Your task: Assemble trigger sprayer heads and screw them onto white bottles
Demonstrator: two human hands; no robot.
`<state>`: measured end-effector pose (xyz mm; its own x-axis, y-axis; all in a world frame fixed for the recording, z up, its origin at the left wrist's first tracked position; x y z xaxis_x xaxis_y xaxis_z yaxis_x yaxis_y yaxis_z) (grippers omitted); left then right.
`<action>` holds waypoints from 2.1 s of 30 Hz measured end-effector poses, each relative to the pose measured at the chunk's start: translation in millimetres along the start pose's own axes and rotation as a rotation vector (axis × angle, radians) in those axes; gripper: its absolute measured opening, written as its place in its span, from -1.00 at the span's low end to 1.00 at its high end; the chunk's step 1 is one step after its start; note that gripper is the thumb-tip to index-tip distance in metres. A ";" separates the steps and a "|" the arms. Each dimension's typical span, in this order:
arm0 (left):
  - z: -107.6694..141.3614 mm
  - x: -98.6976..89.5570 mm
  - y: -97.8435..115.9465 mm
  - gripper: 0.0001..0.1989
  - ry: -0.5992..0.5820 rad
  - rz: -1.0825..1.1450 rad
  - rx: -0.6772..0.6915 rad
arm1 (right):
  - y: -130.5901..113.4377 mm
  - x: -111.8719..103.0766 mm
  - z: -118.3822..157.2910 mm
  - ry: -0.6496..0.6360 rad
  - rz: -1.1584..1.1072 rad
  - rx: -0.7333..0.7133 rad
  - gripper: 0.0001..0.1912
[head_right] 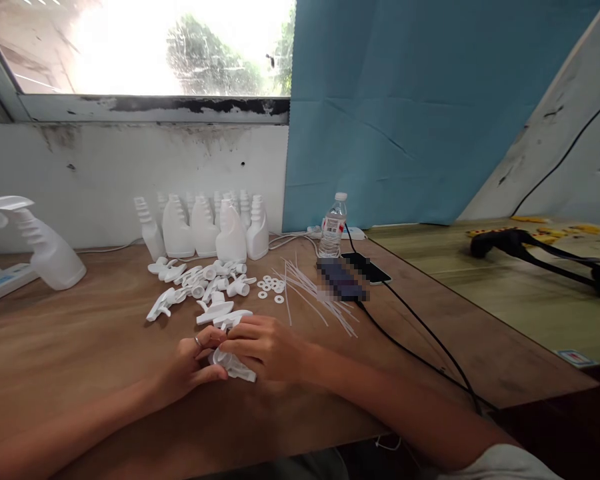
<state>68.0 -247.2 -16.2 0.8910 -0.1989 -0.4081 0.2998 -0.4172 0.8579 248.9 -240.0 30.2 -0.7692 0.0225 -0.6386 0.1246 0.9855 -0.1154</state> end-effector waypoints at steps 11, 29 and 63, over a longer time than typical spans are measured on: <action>7.7 -5.9 10.2 -0.63 -0.017 -0.047 0.098 | 4.3 -2.1 4.0 -0.094 0.000 0.021 -0.76; 7.7 -6.8 10.1 -0.83 0.004 -0.187 0.373 | 4.0 -5.9 2.4 -0.181 -0.084 0.071 -0.71; 9.2 -7.7 12.3 -0.82 0.012 -0.372 0.453 | 50.5 -22.5 22.2 -0.054 0.353 0.037 -0.75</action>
<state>61.6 -259.0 -5.3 0.7585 0.0421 -0.6503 0.4193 -0.7954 0.4377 286.4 -194.6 21.8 -0.6406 0.3507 -0.6831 0.4006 0.9116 0.0924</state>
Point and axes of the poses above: each hand's wrist, its own z-axis away from the middle knuckle, its own x-axis out of the palm, y = z × x, the point moved 3 cm from there along -z, towards the middle knuckle, and after that the axes turned 11 degrees about y, right-handed, at the moved point
